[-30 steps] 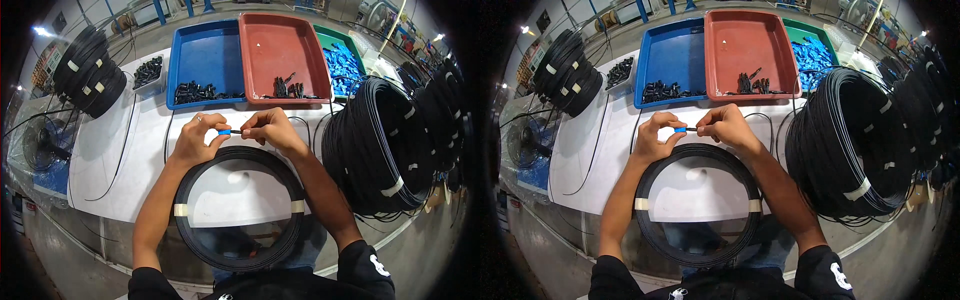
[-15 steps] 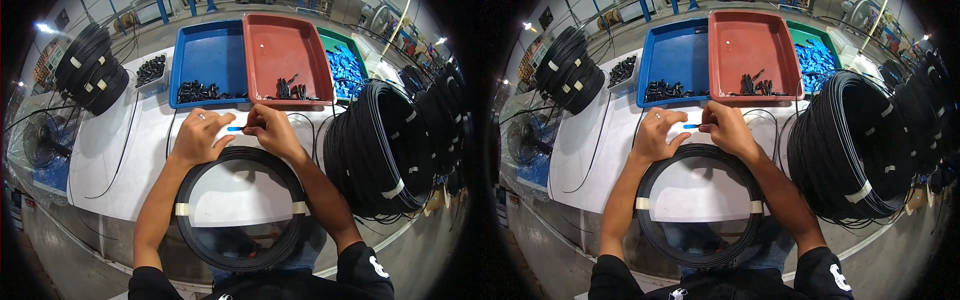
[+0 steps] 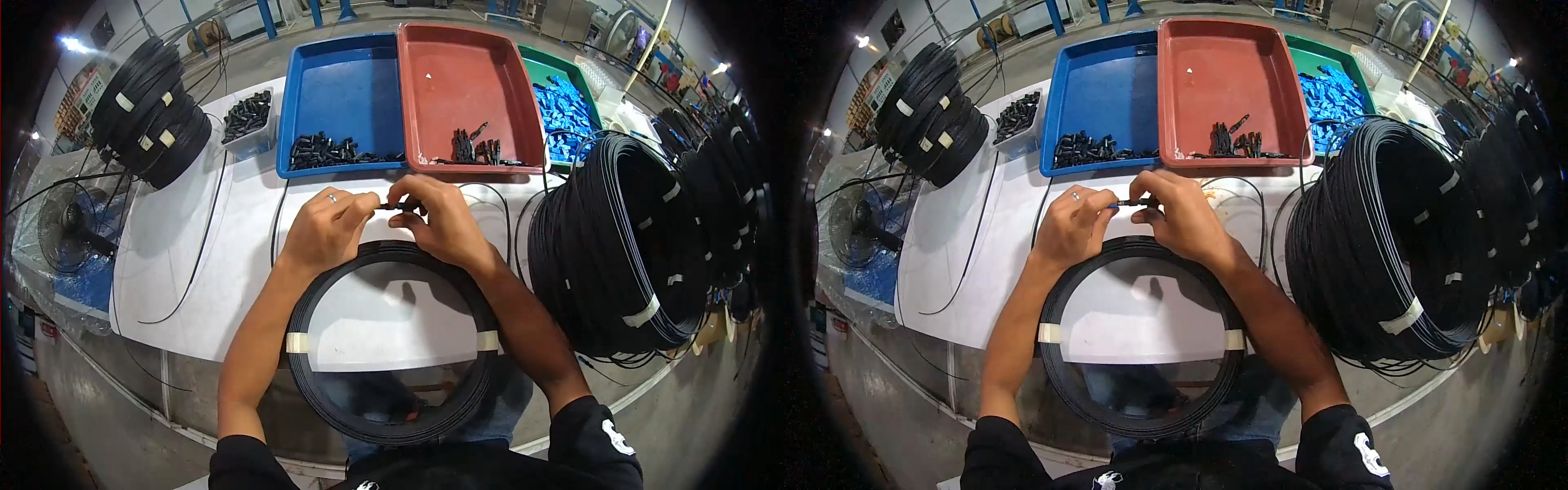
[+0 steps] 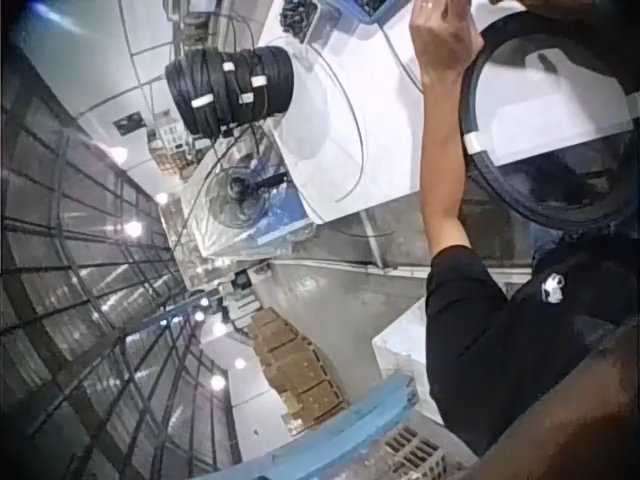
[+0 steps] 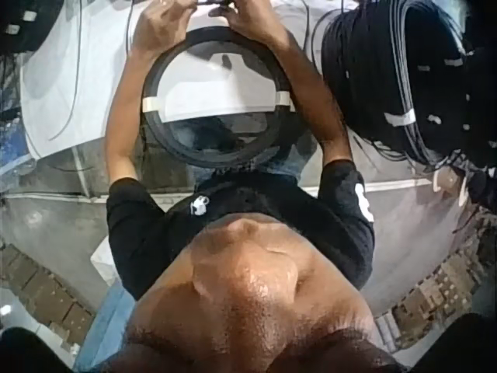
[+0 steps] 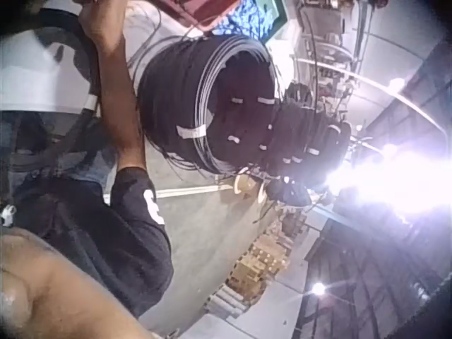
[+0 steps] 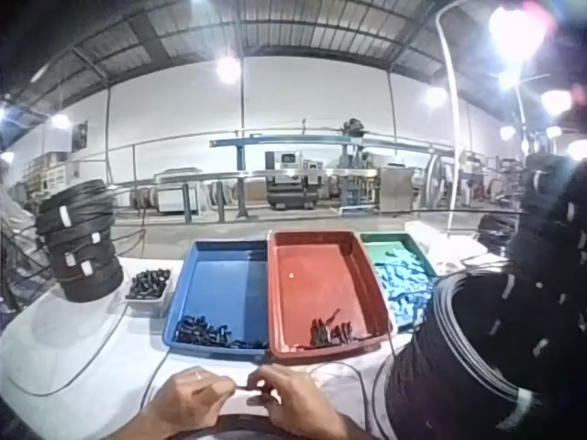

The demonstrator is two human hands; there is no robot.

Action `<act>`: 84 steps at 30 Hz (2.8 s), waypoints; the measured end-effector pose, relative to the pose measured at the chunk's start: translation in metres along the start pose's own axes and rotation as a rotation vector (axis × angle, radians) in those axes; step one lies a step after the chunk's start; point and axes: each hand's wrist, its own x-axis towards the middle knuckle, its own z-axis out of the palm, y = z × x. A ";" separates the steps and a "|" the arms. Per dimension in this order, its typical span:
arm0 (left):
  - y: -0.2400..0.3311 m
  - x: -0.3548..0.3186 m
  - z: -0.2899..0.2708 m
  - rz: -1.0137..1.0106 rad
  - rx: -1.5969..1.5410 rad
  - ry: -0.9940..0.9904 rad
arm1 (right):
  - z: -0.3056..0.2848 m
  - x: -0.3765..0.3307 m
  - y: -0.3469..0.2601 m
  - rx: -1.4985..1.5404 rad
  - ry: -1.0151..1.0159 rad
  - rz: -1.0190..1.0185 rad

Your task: The person takes connector components and caps from trays and attaches them onto the ends of coiled cables by hand, then stacks the assembled cable coils onto a pile.

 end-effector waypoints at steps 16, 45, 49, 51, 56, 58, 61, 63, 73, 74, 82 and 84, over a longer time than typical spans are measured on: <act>0.017 0.019 0.007 -0.025 0.109 0.037 | 0.013 -0.003 -0.007 -0.124 0.141 -0.122; 0.014 -0.095 -0.087 -1.516 -1.528 0.802 | 0.003 -0.010 -0.007 -0.062 -0.654 0.046; 0.013 -0.127 -0.096 -1.410 -1.285 0.872 | 0.002 -0.011 0.000 -0.068 -0.662 0.041; 0.041 -0.101 -0.088 -1.597 -0.907 1.091 | 0.000 -0.010 0.002 -0.055 -0.667 0.032; 0.039 -0.126 -0.097 -1.491 -0.923 0.966 | 0.005 -0.008 -0.004 -0.038 -0.679 0.025; 0.041 -0.127 -0.098 -1.333 -0.941 0.890 | 0.006 -0.009 -0.004 -0.045 -0.680 0.046; 0.048 -0.111 -0.099 -1.343 -0.904 0.843 | 0.007 -0.009 -0.003 -0.052 -0.670 0.047; 0.040 -0.104 -0.096 -1.410 -0.927 0.734 | 0.007 -0.009 -0.002 -0.057 -0.659 0.026; -0.144 -0.067 -0.096 -1.614 -1.532 0.445 | 0.010 -0.006 -0.005 -0.102 -0.692 0.031; -0.152 -0.064 -0.092 -1.603 -1.531 0.445 | 0.012 -0.006 -0.006 -0.088 -0.704 0.030; -0.151 0.008 -0.076 -1.220 -0.588 0.616 | 0.011 -0.012 0.005 -0.051 -0.667 0.007; -0.140 0.027 -0.080 -1.317 -0.385 0.605 | 0.009 -0.013 0.007 -0.056 -0.657 0.020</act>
